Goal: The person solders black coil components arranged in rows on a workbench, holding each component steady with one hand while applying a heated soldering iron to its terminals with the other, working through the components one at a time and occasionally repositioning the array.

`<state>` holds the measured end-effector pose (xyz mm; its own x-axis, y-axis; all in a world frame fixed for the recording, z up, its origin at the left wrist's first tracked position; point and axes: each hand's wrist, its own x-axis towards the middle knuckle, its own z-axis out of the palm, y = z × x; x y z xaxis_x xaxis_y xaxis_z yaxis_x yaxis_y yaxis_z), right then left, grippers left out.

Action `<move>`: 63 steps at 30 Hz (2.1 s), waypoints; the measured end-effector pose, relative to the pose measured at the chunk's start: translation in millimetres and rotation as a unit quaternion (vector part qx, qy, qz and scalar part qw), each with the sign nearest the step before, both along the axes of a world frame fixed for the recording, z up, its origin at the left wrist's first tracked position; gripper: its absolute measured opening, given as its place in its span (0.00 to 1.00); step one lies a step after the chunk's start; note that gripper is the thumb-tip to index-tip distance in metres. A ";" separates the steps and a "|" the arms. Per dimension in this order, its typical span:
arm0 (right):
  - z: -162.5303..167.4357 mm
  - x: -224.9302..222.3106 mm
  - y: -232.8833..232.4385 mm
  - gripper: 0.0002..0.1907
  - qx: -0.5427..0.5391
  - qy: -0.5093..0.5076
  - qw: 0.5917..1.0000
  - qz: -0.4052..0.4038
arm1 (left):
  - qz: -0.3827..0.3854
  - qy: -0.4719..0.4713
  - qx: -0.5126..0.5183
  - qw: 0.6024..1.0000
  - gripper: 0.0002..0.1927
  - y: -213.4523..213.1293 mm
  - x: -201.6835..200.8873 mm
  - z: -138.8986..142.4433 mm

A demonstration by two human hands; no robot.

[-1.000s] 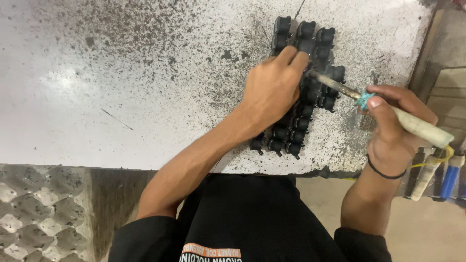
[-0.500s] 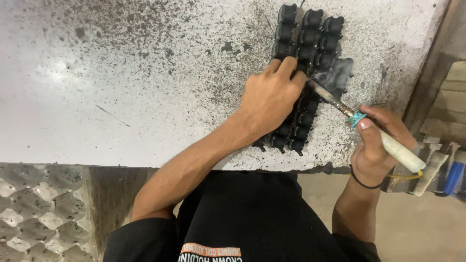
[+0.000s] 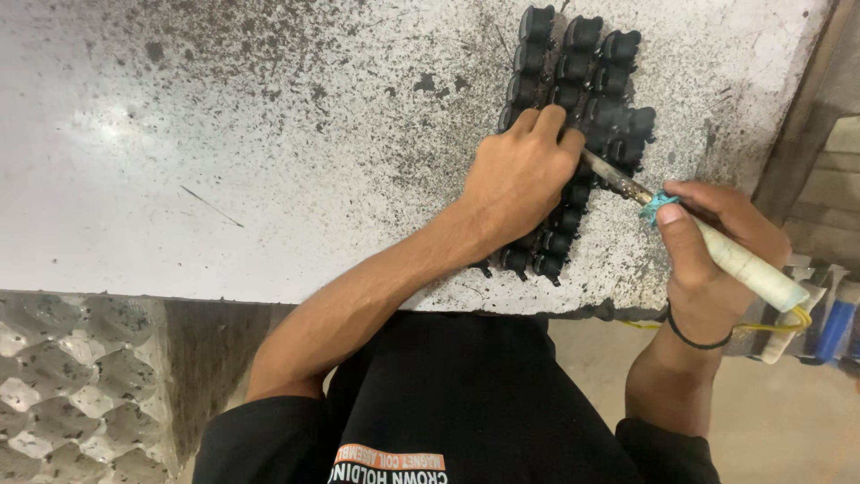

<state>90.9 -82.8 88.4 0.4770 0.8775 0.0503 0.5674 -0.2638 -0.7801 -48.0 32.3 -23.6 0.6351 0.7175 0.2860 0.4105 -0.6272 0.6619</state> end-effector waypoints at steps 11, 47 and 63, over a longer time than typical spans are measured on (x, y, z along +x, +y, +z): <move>-70.0 26.0 -58.0 0.12 0.199 0.196 0.959 -0.041 | 0.034 -0.023 -0.004 0.999 0.14 -3.1 -44.5 22.2; -64.9 14.5 -77.3 0.13 0.195 0.172 0.965 -0.041 | -0.004 -0.057 -0.007 0.998 0.13 -18.8 -54.2 17.7; -47.4 -4.0 -88.0 0.13 0.095 0.054 0.994 -0.013 | -0.032 -0.007 0.029 0.999 0.08 -32.7 -44.0 13.9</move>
